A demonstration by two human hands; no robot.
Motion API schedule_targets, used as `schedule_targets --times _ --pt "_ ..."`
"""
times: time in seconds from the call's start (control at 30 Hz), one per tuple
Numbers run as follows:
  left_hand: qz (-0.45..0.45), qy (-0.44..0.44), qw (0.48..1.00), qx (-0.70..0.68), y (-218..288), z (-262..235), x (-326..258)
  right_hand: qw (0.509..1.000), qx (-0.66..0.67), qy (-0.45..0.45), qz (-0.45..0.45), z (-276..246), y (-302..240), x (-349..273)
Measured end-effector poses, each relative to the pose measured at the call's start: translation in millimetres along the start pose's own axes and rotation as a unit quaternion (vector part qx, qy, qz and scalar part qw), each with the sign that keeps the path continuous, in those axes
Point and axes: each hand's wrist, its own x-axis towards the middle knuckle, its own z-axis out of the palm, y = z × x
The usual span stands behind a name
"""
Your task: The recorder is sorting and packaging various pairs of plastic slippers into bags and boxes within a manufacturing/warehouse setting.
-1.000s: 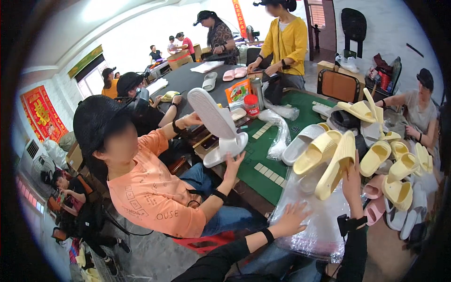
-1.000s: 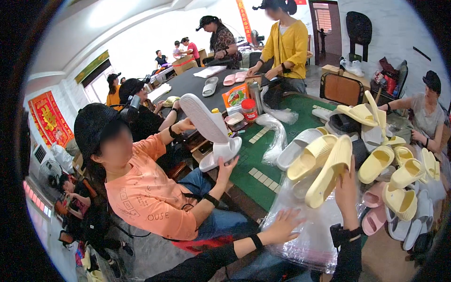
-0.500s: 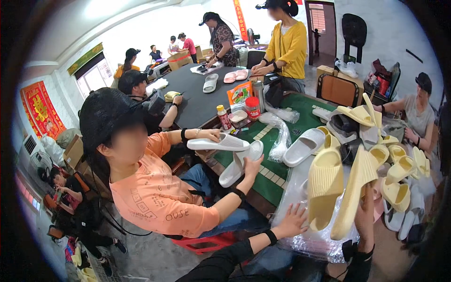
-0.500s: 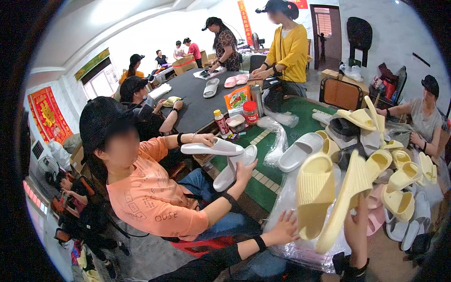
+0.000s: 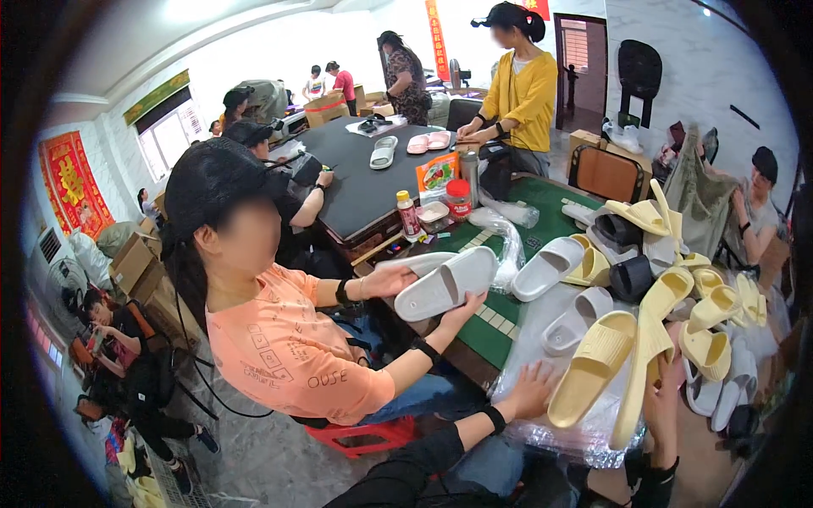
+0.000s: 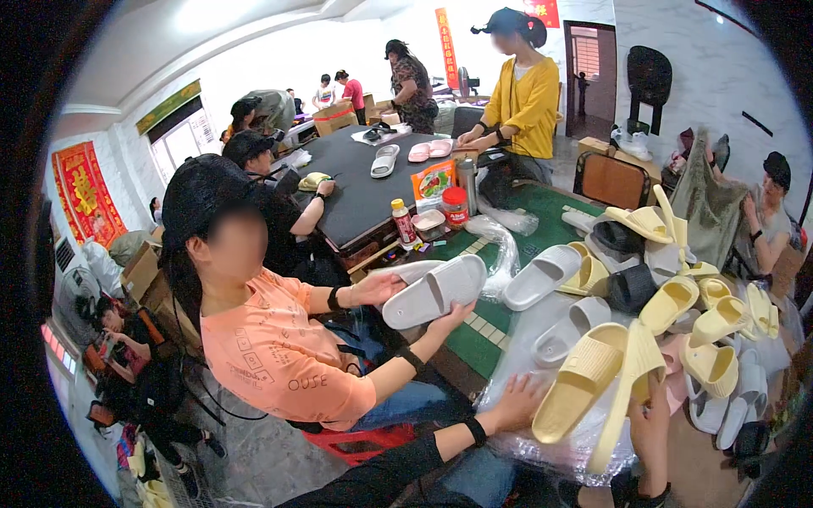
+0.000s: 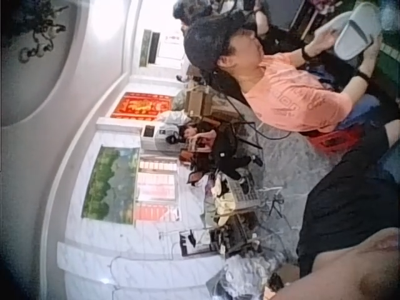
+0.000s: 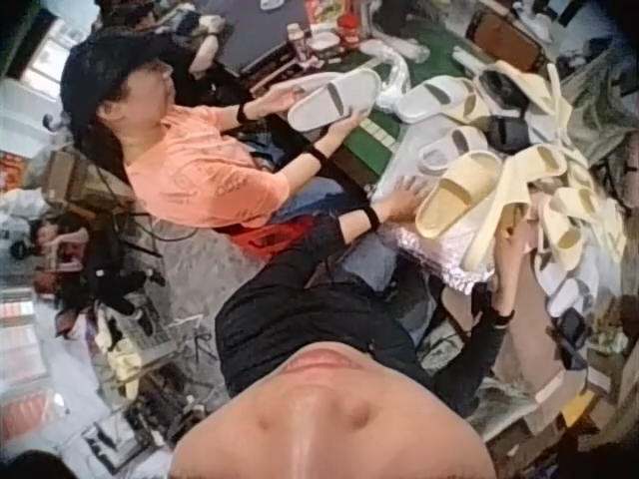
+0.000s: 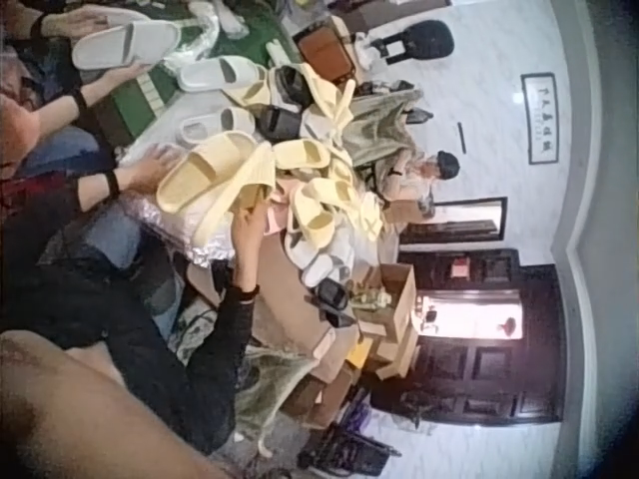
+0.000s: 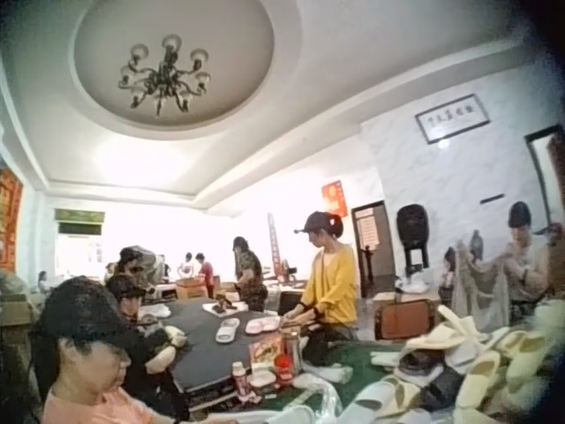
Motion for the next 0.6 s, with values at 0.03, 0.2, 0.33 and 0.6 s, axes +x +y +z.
schedule_targets --times 0.03,0.2,0.33,0.6 --pt "0.0 -0.006 1.0 -0.02 -3 0 2 0.999 0.011 0.004 0.032 -5 -11 -6" --pt "0.0 0.006 1.0 -0.018 -13 -24 17 0.932 0.345 0.021 0.11 -42 -33 -39" --pt "0.018 0.051 0.998 -0.032 -27 -35 39 0.932 0.322 0.041 0.163 -99 41 -63" --pt "0.031 0.05 0.998 -0.017 -10 -38 58 0.923 0.323 0.035 0.208 -47 8 35"
